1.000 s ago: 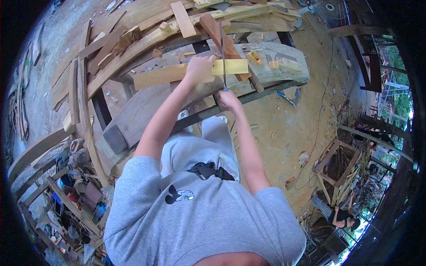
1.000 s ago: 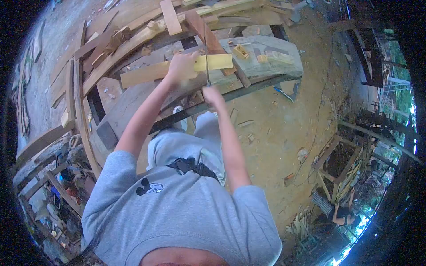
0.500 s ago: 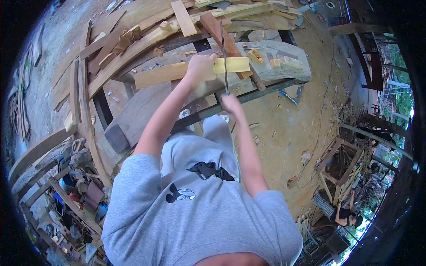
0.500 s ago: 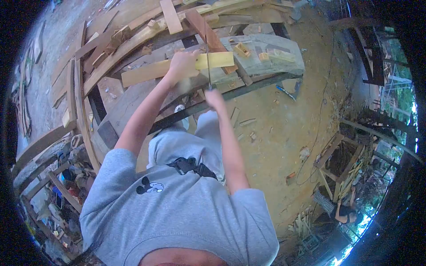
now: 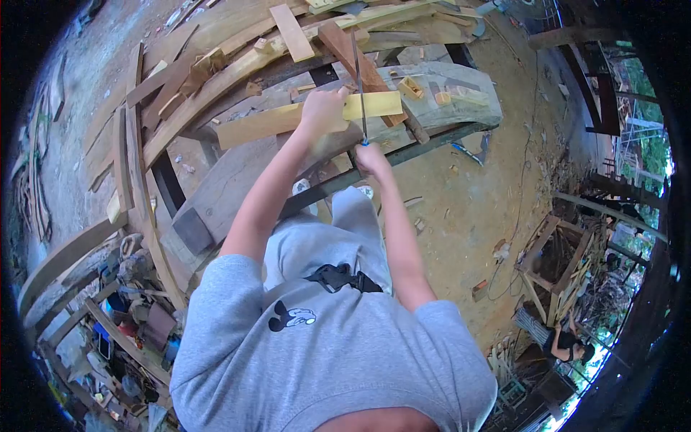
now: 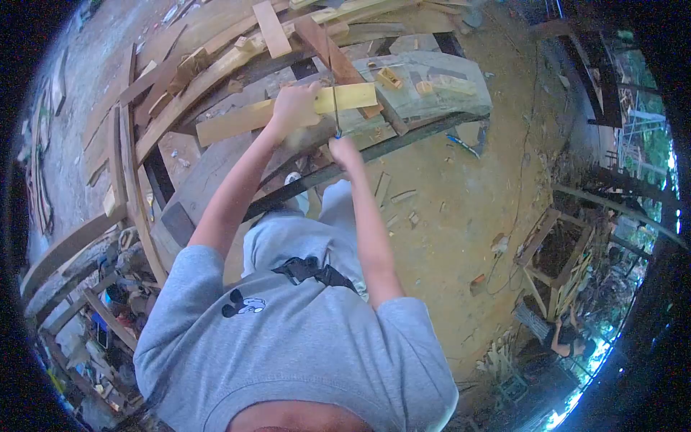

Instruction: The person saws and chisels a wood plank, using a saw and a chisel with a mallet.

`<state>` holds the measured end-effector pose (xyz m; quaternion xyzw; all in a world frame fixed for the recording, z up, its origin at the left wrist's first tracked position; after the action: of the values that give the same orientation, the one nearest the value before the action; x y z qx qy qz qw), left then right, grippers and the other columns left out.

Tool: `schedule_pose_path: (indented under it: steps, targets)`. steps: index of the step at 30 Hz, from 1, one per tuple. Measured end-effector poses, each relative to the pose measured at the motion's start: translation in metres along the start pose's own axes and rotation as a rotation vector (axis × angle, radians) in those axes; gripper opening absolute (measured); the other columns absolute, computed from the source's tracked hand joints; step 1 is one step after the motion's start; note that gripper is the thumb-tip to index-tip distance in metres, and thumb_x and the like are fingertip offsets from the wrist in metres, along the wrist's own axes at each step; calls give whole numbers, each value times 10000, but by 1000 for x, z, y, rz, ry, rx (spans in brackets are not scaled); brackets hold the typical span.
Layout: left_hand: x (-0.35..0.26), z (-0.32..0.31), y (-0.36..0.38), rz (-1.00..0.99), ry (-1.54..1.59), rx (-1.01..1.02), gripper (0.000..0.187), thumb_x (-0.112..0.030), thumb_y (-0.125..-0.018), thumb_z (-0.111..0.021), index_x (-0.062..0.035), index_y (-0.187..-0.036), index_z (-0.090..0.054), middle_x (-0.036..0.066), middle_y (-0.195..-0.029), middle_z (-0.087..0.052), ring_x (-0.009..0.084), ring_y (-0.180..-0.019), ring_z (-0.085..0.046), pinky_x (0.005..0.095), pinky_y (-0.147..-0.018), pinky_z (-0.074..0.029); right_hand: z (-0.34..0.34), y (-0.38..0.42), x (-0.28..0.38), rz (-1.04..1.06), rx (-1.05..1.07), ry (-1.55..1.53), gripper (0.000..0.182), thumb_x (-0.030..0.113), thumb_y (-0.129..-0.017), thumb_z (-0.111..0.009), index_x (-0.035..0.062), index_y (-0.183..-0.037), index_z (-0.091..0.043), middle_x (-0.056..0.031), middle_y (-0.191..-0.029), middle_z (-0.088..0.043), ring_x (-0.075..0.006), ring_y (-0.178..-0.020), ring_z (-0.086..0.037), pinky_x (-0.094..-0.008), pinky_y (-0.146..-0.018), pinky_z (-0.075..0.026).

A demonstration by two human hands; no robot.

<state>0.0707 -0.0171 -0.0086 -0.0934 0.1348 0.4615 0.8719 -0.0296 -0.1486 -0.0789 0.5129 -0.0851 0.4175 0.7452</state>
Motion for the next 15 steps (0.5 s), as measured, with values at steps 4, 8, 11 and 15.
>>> schedule_pose_path:
  steps: [4, 8, 11, 15]
  targets:
    - [1, -1, -1, 15, 18, -9, 425, -248, -512, -655, -47, -858, -510, 108, -727, -601, 255, -659, -599, 351, -611, -452, -26, 40, -62, 25, -169, 24, 304, 244, -753, -440, 0, -594, -531, -91, -530, -511, -218, -494, -505, -349, -443, -369]
    - [1, -1, -2, 15, 35, -21, 427, -252, -513, -658, -50, -858, -507, 105, -736, -602, 256, -668, -598, 349, -626, -451, -57, 74, -129, 123, -394, 140, 292, 255, -752, -449, 4, -634, -540, -68, -529, -510, -206, -489, -504, -344, -442, -372]
    - [-1, 2, 1, 9, 31, 4, 429, -253, -514, -658, -50, -860, -506, 103, -734, -602, 258, -668, -598, 348, -623, -453, -59, 58, -113, -90, 7, 31, 296, 242, -746, -450, -26, -652, -532, -102, -537, -525, -226, -496, -539, -353, -454, -401]
    - [0, -2, -1, 17, 2, 1, 432, -260, -513, -662, -50, -858, -508, 103, -730, -601, 258, -668, -599, 350, -611, -455, -15, 26, -36, -15, -64, 30, 349, 244, -709, -456, -85, -730, -573, -270, -735, -576, -367, -755, -588, -419, -639, -447]
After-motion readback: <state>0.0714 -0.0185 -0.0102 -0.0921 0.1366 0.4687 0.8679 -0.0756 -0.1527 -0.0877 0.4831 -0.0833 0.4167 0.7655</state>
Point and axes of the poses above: each hand's wrist, its own y-axis away from the middle knuckle, its own z-axis out of the back of the hand, x = y × z, the point moved 2 cm from there along -y, towards the middle knuckle
